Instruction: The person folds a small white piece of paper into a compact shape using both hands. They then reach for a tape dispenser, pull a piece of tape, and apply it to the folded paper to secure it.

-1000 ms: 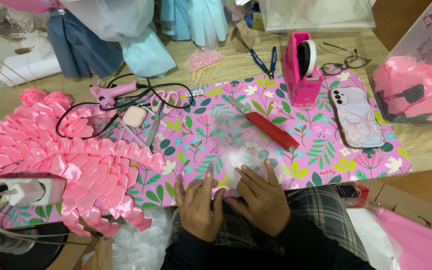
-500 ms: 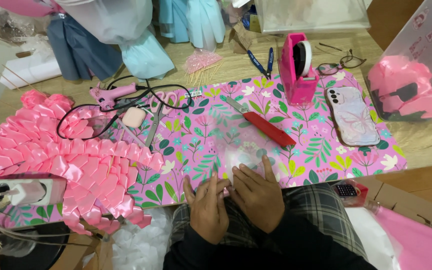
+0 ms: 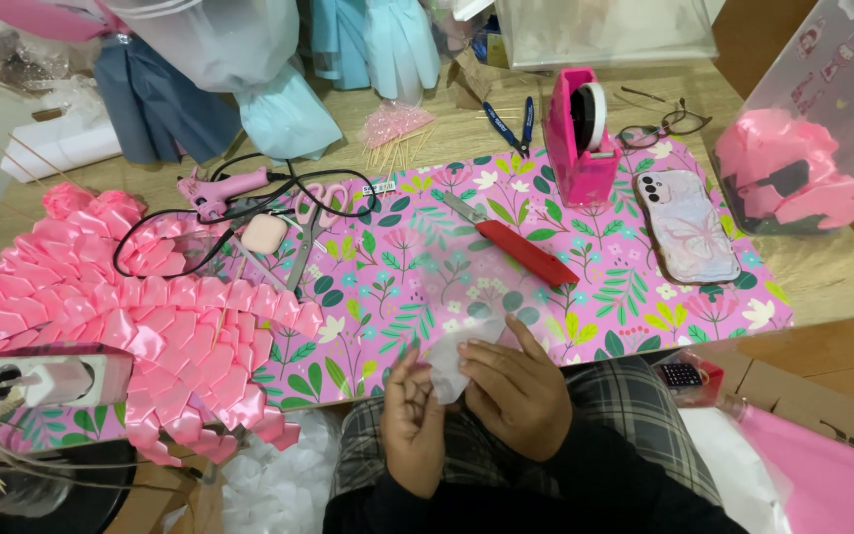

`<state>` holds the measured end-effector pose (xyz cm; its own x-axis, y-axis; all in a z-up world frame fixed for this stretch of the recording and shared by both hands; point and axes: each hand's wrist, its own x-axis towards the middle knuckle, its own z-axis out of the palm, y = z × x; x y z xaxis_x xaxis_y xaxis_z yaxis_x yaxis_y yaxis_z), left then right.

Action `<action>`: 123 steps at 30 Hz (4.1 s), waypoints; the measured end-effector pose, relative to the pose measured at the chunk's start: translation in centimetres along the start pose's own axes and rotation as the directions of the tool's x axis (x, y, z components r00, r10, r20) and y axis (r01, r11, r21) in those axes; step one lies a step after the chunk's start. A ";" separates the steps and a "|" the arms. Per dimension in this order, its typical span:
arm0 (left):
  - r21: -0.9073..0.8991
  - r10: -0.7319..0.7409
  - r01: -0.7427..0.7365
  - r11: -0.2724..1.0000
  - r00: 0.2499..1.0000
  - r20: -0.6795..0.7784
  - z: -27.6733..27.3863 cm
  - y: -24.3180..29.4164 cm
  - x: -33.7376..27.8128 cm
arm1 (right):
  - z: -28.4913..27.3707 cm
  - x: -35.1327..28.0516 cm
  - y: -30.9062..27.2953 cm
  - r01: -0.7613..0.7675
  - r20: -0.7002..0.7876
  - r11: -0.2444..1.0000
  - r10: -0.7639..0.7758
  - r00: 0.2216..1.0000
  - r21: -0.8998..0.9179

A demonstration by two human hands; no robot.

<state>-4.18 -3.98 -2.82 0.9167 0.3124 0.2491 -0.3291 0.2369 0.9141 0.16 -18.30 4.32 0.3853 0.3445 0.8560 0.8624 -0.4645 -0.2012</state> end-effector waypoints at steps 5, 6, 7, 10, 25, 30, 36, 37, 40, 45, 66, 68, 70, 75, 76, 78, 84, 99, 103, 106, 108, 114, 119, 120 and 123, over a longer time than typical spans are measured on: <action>-0.313 -0.339 0.372 0.874 0.928 0.155 0.8 -1.2 -0.7 | -0.4 -1.9 -0.3 0.165 -0.030 0.986 -0.165 0.986 -0.009; -0.487 -0.463 0.537 0.689 0.843 0.274 1.1 -1.5 -0.7 | -0.4 -2.4 -0.5 0.219 -0.055 0.975 -0.221 0.974 -0.039; -0.487 -0.465 0.537 0.689 0.843 0.271 1.4 -1.9 -0.6 | -0.6 -2.2 -0.7 0.218 -0.054 0.975 -0.220 0.974 -0.036; -0.638 -0.515 0.753 -0.157 0.489 0.704 2.4 -3.3 -0.4 | -1.6 -2.0 -1.4 0.290 -0.037 0.957 -0.290 0.956 -0.010; -0.565 -0.355 0.376 0.734 0.922 0.152 2.4 4.3 -1.3 | -3.4 -2.7 -2.7 0.188 -0.120 0.921 -0.156 0.980 0.342; -0.678 -0.574 0.732 0.065 0.584 0.574 2.5 5.5 -1.0 | -3.4 -2.7 -2.9 0.249 -0.091 0.923 -0.232 0.968 0.295; -0.365 -0.391 0.703 -0.611 0.133 0.911 2.5 6.4 1.3 | -3.1 -3.1 -3.4 0.274 -0.094 0.940 -0.260 0.961 0.202; -0.365 -0.391 0.702 -0.612 0.132 0.911 2.1 5.8 1.2 | -3.4 -3.3 -3.4 0.273 -0.093 0.940 -0.259 0.961 0.203; -0.481 -0.561 0.800 -0.358 0.227 0.796 1.3 4.4 0.9 | -3.8 -3.4 -3.4 0.260 0.047 0.942 -0.275 0.960 0.212; -0.667 -0.457 0.733 0.135 0.643 0.614 2.0 6.0 -0.7 | -3.5 -3.8 -3.1 0.261 -0.009 0.941 -0.265 0.964 0.216; -0.292 -0.340 0.424 0.857 0.892 0.297 2.7 1.4 -2.5 | -0.1 -6.3 -1.0 -0.265 -0.121 0.230 0.920 0.373 0.936; -0.302 -0.321 0.404 0.864 0.902 0.289 3.2 2.3 -1.8 | -0.1 -5.8 -1.1 -0.249 -0.108 0.206 0.929 0.355 0.946; -0.313 -0.298 0.381 0.870 0.912 0.281 3.3 2.5 -1.6 | 0.0 -5.7 -1.1 -0.232 -0.095 0.182 0.935 0.341 0.955; -0.111 -0.387 0.403 0.908 0.911 0.140 3.0 2.1 -1.8 | 0.3 -6.7 -0.7 -0.258 -0.026 0.123 0.936 0.351 0.958; -0.111 -0.387 0.403 0.908 0.911 0.140 3.1 2.6 -1.6 | 0.3 -6.5 -0.8 -0.258 -0.026 0.123 0.936 0.350 0.958; -0.035 -0.266 0.275 0.961 0.950 0.163 3.4 3.7 -1.4 | 0.1 -6.2 -0.9 -0.284 0.005 0.115 0.920 0.392 0.952; 0.135 -0.076 0.054 0.989 0.984 0.162 3.5 5.0 -0.8 | 0.0 -6.7 -0.9 -0.357 0.063 0.088 0.919 0.390 0.930; 0.195 0.026 -0.061 0.979 0.984 0.175 3.3 5.2 -0.6 | -0.5 -6.2 -1.5 -0.292 0.083 0.058 0.890 0.449 0.955; 0.244 0.073 -0.107 0.964 0.987 0.147 3.4 5.8 -0.4 | -0.3 -6.7 -1.4 -0.293 0.104 0.034 0.892 0.440 0.956; 0.226 0.038 -0.053 0.973 0.997 0.072 3.1 5.1 -0.6 | -0.2 -6.9 -1.4 -0.296 0.099 0.037 0.897 0.431 0.954; 0.226 0.049 -0.059 0.972 0.997 0.051 3.0 4.9 -0.6 | -0.2 -7.0 -1.2 -0.286 0.134 0.009 0.870 0.474 0.958; 0.235 0.080 -0.073 0.969 0.997 -0.019 2.8 4.0 -0.9 | 0.0 -5.0 -2.3 -0.335 0.420 -0.289 0.796 0.437 0.897; 0.244 0.143 -0.132 0.961 0.989 -0.025 2.7 4.4 -0.8 | 0.8 -6.8 -1.9 -0.365 0.451 -0.307 0.783 0.428 0.879; 0.239 0.145 -0.134 0.962 0.989 -0.029 2.7 4.3 -0.8 | 0.9 -7.4 -1.7 -0.374 0.442 -0.289 0.784 0.436 0.881; 0.259 0.172 -0.170 0.951 0.985 0.014 2.9 5.0 -0.7 | 1.4 -8.1 -1.7 -0.385 0.415 -0.275 0.839 0.351 0.881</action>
<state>-5.80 -5.68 2.52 0.8496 0.3353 0.4071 -0.4098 -0.0663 0.9098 -3.96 -19.15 -2.96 0.9954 0.0696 -0.0660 -0.0959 0.7137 -0.6939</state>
